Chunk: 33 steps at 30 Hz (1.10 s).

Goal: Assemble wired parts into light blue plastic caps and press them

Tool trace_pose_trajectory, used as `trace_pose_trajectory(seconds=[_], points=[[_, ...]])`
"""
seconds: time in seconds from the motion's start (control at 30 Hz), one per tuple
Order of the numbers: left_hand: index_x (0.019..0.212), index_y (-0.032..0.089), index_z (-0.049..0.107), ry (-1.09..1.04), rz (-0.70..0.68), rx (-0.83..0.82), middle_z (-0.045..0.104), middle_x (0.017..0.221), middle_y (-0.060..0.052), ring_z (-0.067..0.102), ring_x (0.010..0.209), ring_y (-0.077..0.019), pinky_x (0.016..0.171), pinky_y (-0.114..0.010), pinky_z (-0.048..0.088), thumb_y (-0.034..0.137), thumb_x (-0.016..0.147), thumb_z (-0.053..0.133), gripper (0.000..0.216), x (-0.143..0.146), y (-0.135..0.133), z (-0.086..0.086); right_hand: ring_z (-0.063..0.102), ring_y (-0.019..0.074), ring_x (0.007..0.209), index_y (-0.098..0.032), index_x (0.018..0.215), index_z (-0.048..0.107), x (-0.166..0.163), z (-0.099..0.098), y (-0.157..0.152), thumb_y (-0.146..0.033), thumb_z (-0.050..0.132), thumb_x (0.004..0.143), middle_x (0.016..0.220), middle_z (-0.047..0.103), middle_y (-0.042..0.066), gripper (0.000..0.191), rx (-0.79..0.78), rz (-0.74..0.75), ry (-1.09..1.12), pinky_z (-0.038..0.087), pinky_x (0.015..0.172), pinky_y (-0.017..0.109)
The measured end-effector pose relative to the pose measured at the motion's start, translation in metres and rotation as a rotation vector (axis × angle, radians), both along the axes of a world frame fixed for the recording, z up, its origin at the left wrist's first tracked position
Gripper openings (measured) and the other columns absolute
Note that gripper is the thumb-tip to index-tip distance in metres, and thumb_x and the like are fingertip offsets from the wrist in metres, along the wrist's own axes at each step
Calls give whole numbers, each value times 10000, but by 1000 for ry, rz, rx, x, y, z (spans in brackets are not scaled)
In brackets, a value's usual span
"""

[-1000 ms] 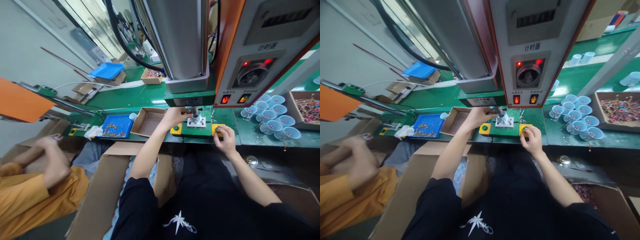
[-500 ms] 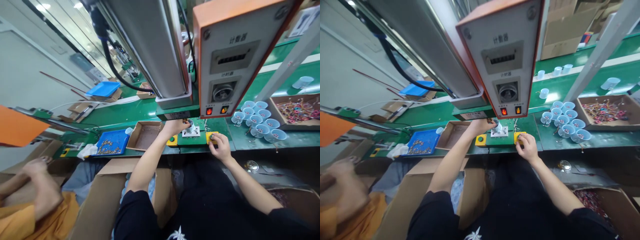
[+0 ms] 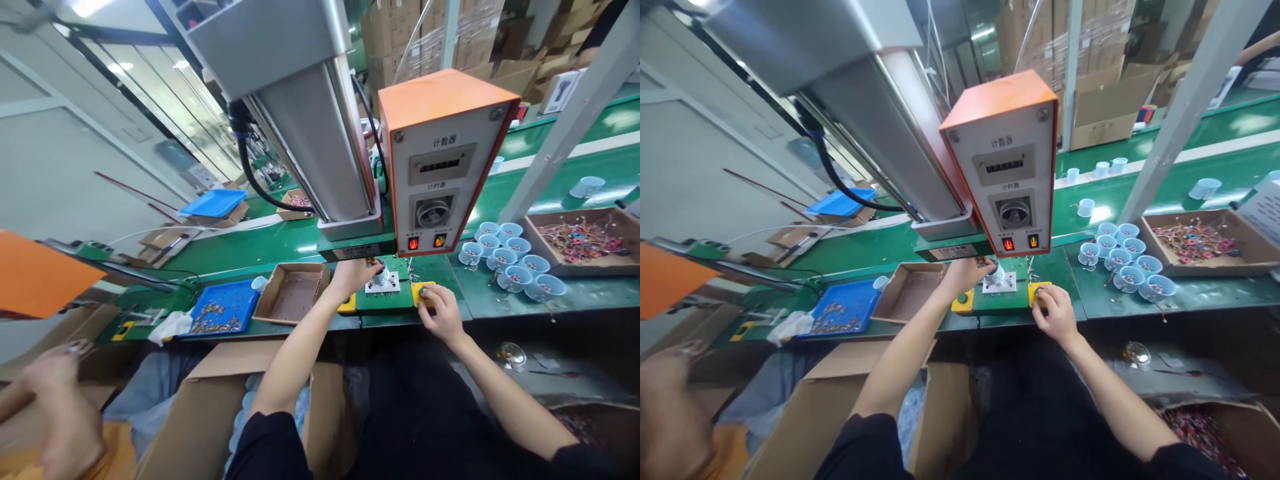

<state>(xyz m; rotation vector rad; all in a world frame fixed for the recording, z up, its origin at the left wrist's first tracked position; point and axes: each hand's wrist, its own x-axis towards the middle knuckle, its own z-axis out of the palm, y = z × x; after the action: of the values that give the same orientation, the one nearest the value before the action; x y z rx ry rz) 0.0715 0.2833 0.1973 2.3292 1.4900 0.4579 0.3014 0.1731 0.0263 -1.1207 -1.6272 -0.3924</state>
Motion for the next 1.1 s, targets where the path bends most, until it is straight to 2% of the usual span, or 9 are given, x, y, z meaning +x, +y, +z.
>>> trace_pose_trajectory(seconds=[0.2,0.43,0.63,0.87,0.97,1.03,1.1], points=[[874,184,778,-25,-5,-34,850,955,-57,786,927,-241,822,-305,545,260,917,759,89,-1,-2,0,766,276,1010,-224,1109,646,-1,-2,0,-180,681,927,1023,746,83,190,-17,0,-1,648,888,461],[908,193,805,-60,-14,-52,858,999,-66,798,1008,-260,897,-327,573,266,932,748,96,0,1,-4,764,290,1016,-225,1116,657,1,-6,2,-185,690,926,1042,747,92,197,-25,9,1,645,880,475],[943,207,830,13,-1,-23,858,984,-67,797,997,-284,858,-325,576,312,918,768,125,-5,-1,-1,758,301,1028,-230,1129,668,2,-12,3,-187,706,903,1065,755,95,234,-33,5,14,639,889,491],[903,200,831,9,4,-61,853,965,-63,785,968,-271,819,-296,546,373,917,777,182,-4,8,0,765,284,1001,-226,1089,673,1,-5,4,-164,712,905,1023,759,78,198,-2,40,7,623,888,468],[934,185,835,-52,63,87,838,910,-76,767,912,-245,815,-293,534,383,1028,653,286,-27,-7,-18,760,279,1006,-226,1045,685,1,-3,5,-146,710,893,978,751,60,174,-7,65,12,596,901,456],[1008,184,841,-10,179,252,836,923,-102,762,921,-249,843,-319,538,339,1084,552,336,-50,-29,-41,754,272,1011,-226,1013,687,0,-3,6,-144,701,892,953,745,52,146,-15,66,13,580,901,442],[1032,189,840,113,289,364,837,948,-134,770,978,-276,863,-356,544,296,1084,537,326,-73,-53,-69,745,259,1001,-228,979,688,-2,-4,5,-150,692,897,932,743,45,113,-31,45,8,564,903,429]])
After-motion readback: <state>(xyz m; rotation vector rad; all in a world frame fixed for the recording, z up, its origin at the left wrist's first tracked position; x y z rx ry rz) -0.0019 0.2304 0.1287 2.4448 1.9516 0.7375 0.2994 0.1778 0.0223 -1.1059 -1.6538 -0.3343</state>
